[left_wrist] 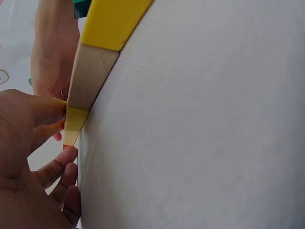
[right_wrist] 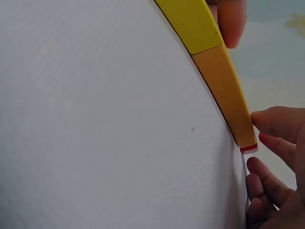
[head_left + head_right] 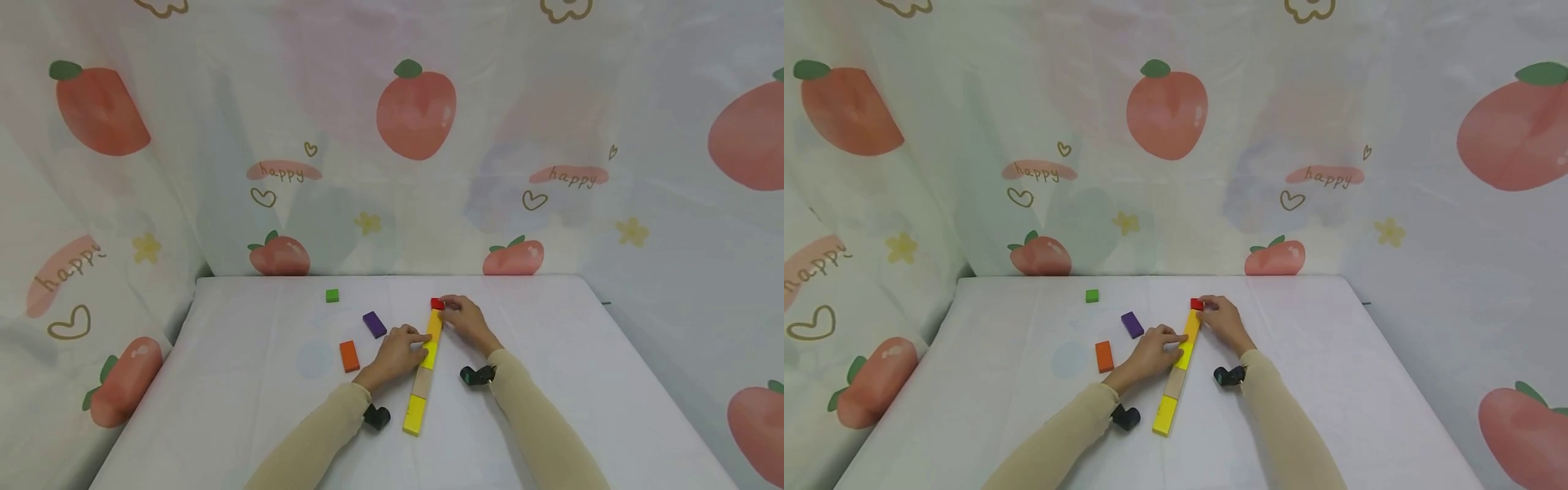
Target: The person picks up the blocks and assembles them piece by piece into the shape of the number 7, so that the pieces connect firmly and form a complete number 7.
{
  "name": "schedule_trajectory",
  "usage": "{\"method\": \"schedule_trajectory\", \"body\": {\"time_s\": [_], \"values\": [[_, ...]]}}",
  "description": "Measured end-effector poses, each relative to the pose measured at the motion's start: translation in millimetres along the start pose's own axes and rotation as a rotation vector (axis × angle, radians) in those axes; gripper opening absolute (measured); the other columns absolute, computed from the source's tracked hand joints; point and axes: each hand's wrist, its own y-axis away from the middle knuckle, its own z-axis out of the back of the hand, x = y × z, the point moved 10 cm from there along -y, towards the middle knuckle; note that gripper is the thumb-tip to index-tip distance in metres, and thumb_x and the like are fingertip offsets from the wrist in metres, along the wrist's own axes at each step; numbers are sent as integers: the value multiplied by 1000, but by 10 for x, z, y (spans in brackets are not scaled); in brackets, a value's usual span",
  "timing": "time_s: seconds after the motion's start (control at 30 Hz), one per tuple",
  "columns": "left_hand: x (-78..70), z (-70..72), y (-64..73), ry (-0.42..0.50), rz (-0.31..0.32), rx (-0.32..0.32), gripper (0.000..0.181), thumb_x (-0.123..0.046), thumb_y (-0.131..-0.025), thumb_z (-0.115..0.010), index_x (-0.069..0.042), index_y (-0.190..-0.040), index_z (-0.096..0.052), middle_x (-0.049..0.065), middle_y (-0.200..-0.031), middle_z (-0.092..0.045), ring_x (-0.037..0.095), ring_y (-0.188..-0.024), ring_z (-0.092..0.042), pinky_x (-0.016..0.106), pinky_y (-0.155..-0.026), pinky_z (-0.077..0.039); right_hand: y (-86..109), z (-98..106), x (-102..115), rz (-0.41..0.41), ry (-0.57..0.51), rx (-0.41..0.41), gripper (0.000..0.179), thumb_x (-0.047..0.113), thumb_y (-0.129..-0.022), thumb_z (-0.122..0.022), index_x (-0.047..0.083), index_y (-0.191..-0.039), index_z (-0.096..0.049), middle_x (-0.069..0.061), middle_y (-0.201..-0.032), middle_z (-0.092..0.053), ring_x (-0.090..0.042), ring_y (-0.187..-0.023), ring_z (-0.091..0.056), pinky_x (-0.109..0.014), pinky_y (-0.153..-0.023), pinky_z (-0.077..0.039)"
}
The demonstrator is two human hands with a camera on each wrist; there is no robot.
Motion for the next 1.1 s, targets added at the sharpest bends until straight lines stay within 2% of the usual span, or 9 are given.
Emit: {"method": "schedule_trajectory", "body": {"time_s": [0.3, 0.6, 0.87, 1.1], "values": [[-52, -9, -1, -11, -30, -12, 36, -32, -95, -63, -33, -132, -63, 1, -126, -58, 18, -110, -51, 33, -90, -46, 26, 23, 1, 48, 48, 21, 45, 29, -95, -62, 15, -137, -56, -16, -142, -50, -37, -130, -45, -59, -112, -33], [-69, -4, -6, -13, -39, -33, 37, -30, -95, -62, -30, -132, -63, 3, -127, -59, 21, -112, -52, 36, -93, -46, 7, 4, -28, 42, 46, 28, 44, 29, -96, -62, 16, -137, -55, -16, -142, -49, -37, -130, -44, -60, -113, -31], [-25, 23, 42, 8, 5, -14, 36, -34, -95, -62, -31, -132, -63, 2, -129, -60, 19, -113, -55, 38, -96, -49, 0, -23, -36, 54, 41, 23, 44, 28, -96, -62, 15, -137, -55, -16, -143, -49, -37, -132, -44, -59, -113, -31], [19, 139, 137, 89, 43, -1, 36, -34, -96, -62, -24, -130, -64, 0, -128, -60, 19, -115, -59, 40, -98, -51, -2, -31, 23, 72, 49, 18, 45, 29, -95, -62, 14, -137, -55, -16, -143, -49, -37, -131, -44, -58, -113, -32]]}}
